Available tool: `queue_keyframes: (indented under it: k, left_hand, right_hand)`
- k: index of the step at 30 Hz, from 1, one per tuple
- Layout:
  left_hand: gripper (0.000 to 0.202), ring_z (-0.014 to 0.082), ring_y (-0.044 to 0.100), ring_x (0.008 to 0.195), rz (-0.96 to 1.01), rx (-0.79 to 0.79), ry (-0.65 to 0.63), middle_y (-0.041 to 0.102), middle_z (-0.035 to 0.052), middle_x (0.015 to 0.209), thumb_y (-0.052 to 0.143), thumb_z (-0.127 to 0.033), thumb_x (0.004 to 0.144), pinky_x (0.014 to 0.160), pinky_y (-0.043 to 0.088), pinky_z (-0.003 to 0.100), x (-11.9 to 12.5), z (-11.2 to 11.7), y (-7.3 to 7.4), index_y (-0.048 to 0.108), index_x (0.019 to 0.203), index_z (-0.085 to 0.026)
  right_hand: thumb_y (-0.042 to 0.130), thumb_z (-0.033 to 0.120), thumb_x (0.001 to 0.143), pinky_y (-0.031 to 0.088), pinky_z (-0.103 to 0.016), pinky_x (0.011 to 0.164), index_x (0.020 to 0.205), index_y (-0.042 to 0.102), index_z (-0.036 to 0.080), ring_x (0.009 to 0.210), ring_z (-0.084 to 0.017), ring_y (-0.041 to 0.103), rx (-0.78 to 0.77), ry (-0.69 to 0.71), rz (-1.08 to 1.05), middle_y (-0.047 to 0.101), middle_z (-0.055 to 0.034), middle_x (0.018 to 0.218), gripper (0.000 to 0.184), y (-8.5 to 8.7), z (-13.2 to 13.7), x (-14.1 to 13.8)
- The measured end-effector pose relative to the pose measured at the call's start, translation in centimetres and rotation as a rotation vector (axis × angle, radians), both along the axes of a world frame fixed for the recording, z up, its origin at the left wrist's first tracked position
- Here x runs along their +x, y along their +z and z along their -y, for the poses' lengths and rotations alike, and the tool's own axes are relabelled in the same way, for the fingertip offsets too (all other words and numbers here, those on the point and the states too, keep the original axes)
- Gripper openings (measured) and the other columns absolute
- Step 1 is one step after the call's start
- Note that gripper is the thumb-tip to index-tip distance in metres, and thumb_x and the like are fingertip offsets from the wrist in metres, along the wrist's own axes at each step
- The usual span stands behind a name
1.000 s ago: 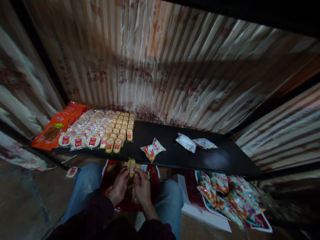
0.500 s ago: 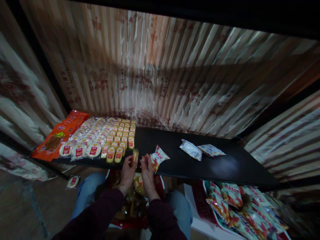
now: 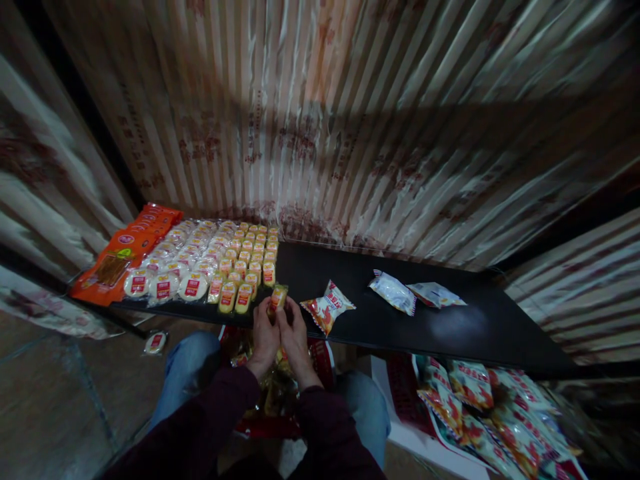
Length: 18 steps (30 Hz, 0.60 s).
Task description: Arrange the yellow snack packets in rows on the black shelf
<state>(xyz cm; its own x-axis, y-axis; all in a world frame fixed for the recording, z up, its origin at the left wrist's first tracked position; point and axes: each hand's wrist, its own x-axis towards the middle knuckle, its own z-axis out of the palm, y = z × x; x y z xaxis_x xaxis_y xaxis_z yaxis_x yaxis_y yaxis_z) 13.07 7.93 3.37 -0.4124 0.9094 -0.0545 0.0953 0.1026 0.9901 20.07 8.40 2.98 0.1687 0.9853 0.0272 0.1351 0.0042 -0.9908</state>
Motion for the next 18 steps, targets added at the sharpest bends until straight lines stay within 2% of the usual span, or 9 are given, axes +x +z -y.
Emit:
queue_keyframes:
  k: [4,7,12,18]
  left_hand:
    - [0.04,0.0229,0.049,0.112,-0.064,0.077,-0.041,0.054,0.0109,0.114,0.054,-0.014,0.073,0.102,0.036,0.039,-0.7,-0.1,0.0,0.055,0.113,-0.019]
    - [0.048,0.0228,0.047,0.116,-0.081,0.116,-0.058,0.052,0.0117,0.12,0.05,-0.009,0.071,0.104,0.035,0.039,-1.2,0.0,-0.2,0.052,0.119,-0.018]
    - [0.055,0.021,0.044,0.123,-0.007,0.125,-0.089,0.051,0.0103,0.129,0.045,-0.005,0.069,0.111,0.027,0.038,-1.5,-0.4,-0.4,0.052,0.122,-0.017]
    - [0.056,0.0204,0.035,0.132,0.01,0.112,-0.097,0.046,0.0074,0.139,0.046,-0.007,0.07,0.114,0.02,0.037,-2.0,-1.3,-0.5,0.053,0.124,-0.018]
  right_hand:
    - [0.056,0.04,0.078,0.049,-0.034,0.084,0.105,0.061,0.016,0.091,-0.021,0.064,-0.021,0.023,-0.014,0.068,-0.0094,0.101,0.037,-0.7,-1.3,-0.5]
    - [0.055,0.038,0.077,0.05,-0.032,0.081,0.104,0.061,0.016,0.088,-0.02,0.064,-0.016,0.04,-0.008,0.069,-0.0087,0.099,0.036,-1.0,-2.0,-0.7]
    - [0.05,0.033,0.08,0.048,-0.034,0.085,0.11,0.06,0.015,0.091,-0.02,0.064,0.029,0.02,0.144,0.069,-0.0093,0.101,0.037,-0.7,-3.2,-1.1]
    - [0.046,0.032,0.083,0.045,-0.036,0.091,0.114,0.06,0.013,0.099,-0.022,0.06,0.159,0.007,0.337,0.065,-0.0129,0.109,0.039,-0.9,-4.9,-1.6]
